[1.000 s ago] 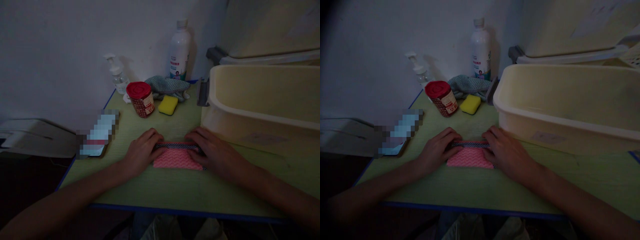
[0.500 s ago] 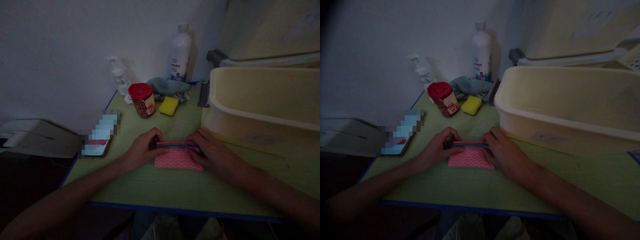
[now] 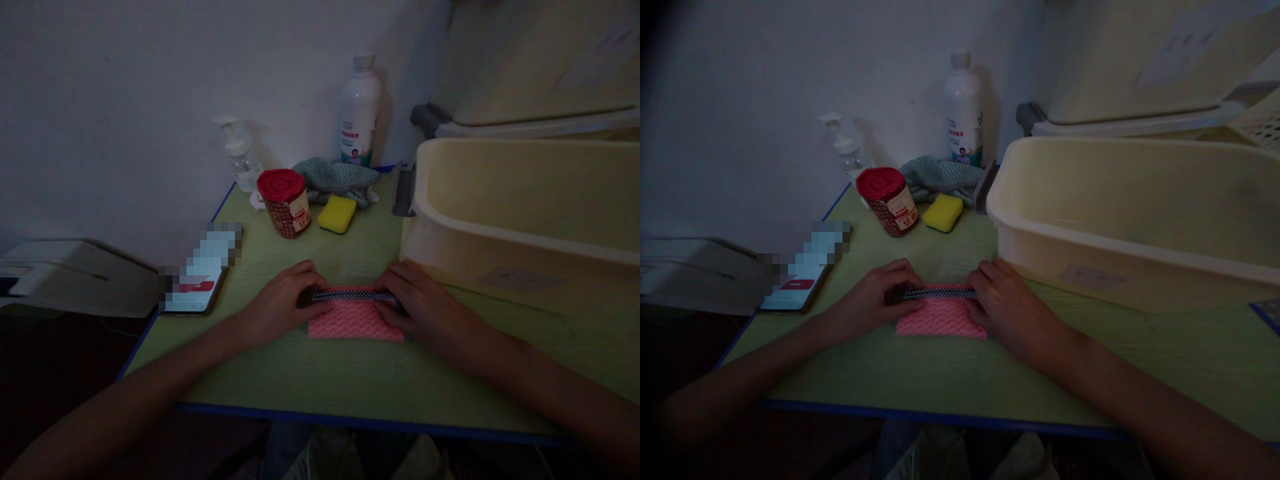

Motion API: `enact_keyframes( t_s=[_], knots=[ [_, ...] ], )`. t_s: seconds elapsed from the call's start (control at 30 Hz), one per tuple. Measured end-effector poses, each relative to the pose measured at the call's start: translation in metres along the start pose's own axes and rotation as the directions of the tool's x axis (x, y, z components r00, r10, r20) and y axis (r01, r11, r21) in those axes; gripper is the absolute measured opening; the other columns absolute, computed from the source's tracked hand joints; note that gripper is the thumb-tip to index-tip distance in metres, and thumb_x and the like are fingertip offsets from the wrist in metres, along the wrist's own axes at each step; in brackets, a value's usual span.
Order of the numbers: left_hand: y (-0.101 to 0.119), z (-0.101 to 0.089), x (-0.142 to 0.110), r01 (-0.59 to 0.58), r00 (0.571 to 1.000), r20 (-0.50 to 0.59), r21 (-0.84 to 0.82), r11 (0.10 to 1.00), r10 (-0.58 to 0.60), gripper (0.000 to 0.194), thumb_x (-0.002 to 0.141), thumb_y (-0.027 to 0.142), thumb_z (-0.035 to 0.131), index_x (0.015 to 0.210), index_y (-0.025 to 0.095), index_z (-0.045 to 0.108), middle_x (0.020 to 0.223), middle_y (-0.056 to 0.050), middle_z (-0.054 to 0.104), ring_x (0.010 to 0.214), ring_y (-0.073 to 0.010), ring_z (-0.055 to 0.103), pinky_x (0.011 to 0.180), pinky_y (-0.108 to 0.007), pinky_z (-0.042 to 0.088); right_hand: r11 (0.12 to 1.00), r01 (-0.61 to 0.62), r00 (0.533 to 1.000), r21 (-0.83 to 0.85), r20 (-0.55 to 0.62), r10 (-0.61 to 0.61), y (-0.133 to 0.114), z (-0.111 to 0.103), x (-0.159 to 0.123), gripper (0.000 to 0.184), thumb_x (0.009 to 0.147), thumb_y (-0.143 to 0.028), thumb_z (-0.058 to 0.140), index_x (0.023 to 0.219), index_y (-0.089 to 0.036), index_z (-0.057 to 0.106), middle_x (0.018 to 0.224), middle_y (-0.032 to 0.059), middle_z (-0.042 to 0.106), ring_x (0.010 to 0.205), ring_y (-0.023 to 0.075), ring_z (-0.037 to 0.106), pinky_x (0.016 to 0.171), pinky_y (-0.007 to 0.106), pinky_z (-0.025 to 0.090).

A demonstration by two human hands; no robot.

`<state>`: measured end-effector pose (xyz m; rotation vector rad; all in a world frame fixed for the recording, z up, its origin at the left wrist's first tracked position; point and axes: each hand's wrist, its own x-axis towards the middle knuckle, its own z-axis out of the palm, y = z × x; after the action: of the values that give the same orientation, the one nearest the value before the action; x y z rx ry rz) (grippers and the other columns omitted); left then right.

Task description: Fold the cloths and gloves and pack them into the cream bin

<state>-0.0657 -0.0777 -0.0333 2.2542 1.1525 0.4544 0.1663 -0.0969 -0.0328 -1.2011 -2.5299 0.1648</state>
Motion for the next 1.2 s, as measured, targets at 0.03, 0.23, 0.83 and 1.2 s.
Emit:
enact_keyframes(
  t_s=[0.03, 0.23, 0.83, 1.2],
  knots=[
    [0.000, 0.000, 0.000, -0.006, 1.000, 0.008, 0.015, 1.000, 0.006, 0.012, 0.081, 0.026, 0.061, 0.084, 0.015, 0.063, 0.079, 0.000, 0.051, 0.066, -0.0099, 0.050, 0.060, -0.023, 0.041, 1.000, 0.005, 1.000, 0.000, 0.003, -0.005, 0.000, 0.000, 0.000, 0.004, 0.077, -0.009, 0.061, 0.076, -0.013, 0.059, 0.076, 0.0070, 0.058, 0.071, 0.0185, 0.053, 0.061, 0.029, 0.045],
    [0.002, 0.001, -0.001, -0.109, 0.992, -0.067, -0.002, 0.994, 0.109, 0.005, 0.079, 0.021, 0.064, 0.078, 0.016, 0.065, 0.081, 0.000, 0.052, 0.069, -0.0106, 0.052, 0.061, -0.022, 0.044, 1.000, 0.016, 1.000, 0.011, -0.007, -0.016, -0.002, 0.001, -0.001, 0.009, 0.078, -0.005, 0.055, 0.076, -0.014, 0.055, 0.073, 0.0049, 0.057, 0.066, 0.0159, 0.054, 0.058, 0.027, 0.045],
    [0.010, 0.000, 0.001, 0.118, 0.992, -0.027, -0.069, 0.991, -0.121, 0.014, 0.082, 0.021, 0.051, 0.076, 0.014, 0.061, 0.063, 0.001, 0.060, 0.056, -0.0103, 0.052, 0.054, -0.022, 0.037, 0.982, -0.145, 0.985, 0.119, 0.112, 0.132, -0.006, -0.010, 0.001, 0.010, 0.082, -0.007, 0.048, 0.080, -0.016, 0.053, 0.069, 0.0012, 0.059, 0.056, 0.0112, 0.054, 0.049, 0.021, 0.037],
    [0.006, 0.012, -0.003, -0.116, 0.974, -0.189, 0.047, 0.992, 0.123, 0.009, 0.082, 0.009, 0.052, 0.085, 0.017, 0.054, 0.090, -0.003, 0.054, 0.083, -0.0140, 0.054, 0.071, -0.027, 0.047, 0.976, 0.146, 0.986, -0.163, -0.060, -0.157, -0.006, -0.005, 0.000, 0.017, 0.084, -0.004, 0.045, 0.083, -0.012, 0.060, 0.090, 0.0114, 0.059, 0.080, 0.0208, 0.055, 0.068, 0.033, 0.047]
  ],
)
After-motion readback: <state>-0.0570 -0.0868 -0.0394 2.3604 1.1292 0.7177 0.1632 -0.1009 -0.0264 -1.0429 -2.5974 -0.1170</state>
